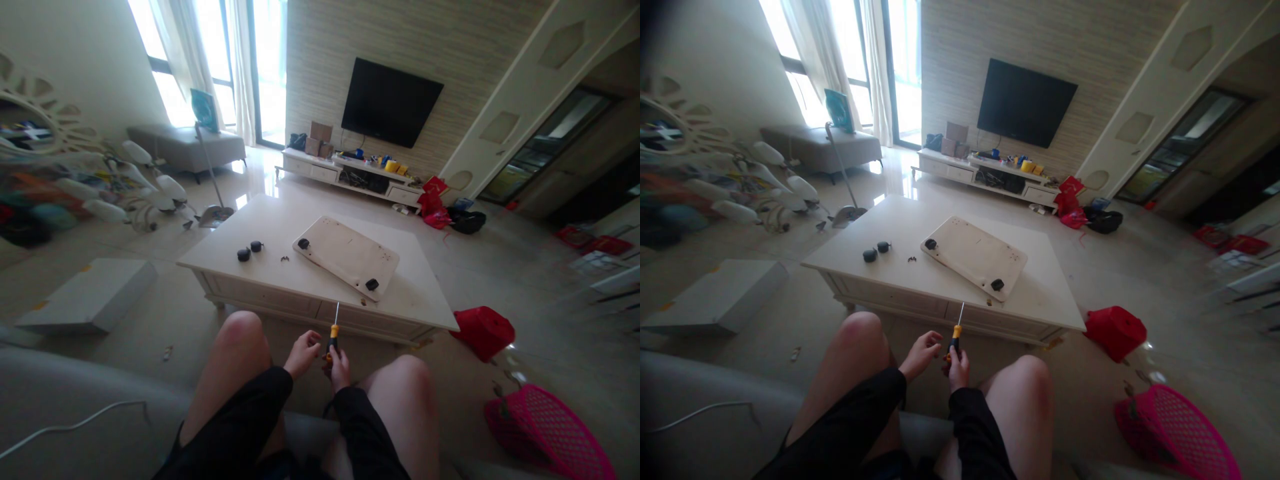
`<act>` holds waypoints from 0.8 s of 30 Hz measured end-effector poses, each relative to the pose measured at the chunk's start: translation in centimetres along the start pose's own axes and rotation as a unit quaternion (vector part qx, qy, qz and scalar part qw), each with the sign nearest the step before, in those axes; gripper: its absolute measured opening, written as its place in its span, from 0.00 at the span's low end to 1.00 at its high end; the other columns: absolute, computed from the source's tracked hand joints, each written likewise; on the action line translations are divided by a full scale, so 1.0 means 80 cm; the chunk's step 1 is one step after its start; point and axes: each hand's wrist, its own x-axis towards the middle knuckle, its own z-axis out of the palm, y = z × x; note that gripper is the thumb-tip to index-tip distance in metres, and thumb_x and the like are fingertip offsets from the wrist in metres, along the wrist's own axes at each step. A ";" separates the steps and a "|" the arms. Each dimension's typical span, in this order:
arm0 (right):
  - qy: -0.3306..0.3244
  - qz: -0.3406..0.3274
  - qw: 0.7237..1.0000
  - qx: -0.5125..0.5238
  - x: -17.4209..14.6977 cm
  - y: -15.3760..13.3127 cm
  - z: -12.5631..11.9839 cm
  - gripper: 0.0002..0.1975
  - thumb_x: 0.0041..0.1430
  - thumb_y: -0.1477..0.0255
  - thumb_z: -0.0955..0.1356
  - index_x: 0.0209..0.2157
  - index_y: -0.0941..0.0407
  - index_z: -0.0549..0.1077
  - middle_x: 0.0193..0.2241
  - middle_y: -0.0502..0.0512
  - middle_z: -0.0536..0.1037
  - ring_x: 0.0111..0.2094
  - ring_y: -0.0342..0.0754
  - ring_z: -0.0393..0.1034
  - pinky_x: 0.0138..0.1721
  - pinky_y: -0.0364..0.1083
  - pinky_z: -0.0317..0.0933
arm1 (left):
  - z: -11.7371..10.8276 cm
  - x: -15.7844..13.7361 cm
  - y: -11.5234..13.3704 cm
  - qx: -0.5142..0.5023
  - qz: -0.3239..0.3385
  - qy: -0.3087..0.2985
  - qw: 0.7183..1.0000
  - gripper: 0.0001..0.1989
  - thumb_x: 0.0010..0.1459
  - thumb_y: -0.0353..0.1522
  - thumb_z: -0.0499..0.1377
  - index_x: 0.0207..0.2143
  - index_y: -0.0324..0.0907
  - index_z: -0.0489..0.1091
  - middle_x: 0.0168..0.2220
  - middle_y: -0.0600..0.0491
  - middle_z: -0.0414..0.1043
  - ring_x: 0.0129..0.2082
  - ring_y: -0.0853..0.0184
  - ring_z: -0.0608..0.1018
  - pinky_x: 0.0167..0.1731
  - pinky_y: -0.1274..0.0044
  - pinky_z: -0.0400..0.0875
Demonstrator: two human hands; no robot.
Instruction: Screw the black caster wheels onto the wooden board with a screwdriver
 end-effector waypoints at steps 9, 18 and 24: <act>0.001 0.001 1.000 0.002 0.001 0.000 0.000 0.17 0.72 0.56 0.71 0.42 0.58 0.75 0.28 0.44 0.76 0.22 0.36 0.65 0.23 0.38 0.60 | 0.000 -0.001 0.000 0.001 0.002 0.002 1.000 0.10 0.50 0.28 0.61 0.37 0.41 0.76 0.25 0.57 0.74 0.27 0.64 0.80 0.33 0.74 0.71; -0.001 0.001 1.000 -0.003 0.005 0.005 -0.002 0.16 0.71 0.57 0.71 0.43 0.58 0.75 0.29 0.45 0.77 0.22 0.35 0.65 0.22 0.37 0.58 | 0.001 0.000 0.000 0.006 0.002 0.001 1.000 0.10 0.51 0.27 0.61 0.37 0.41 0.76 0.24 0.58 0.73 0.26 0.65 0.79 0.34 0.74 0.70; -0.006 0.005 1.000 -0.004 0.008 0.008 -0.003 0.14 0.73 0.60 0.70 0.46 0.58 0.75 0.31 0.46 0.76 0.23 0.35 0.65 0.23 0.37 0.59 | 0.000 -0.001 0.001 0.008 0.002 -0.004 1.000 0.09 0.52 0.27 0.60 0.37 0.41 0.76 0.25 0.58 0.74 0.26 0.65 0.79 0.34 0.73 0.71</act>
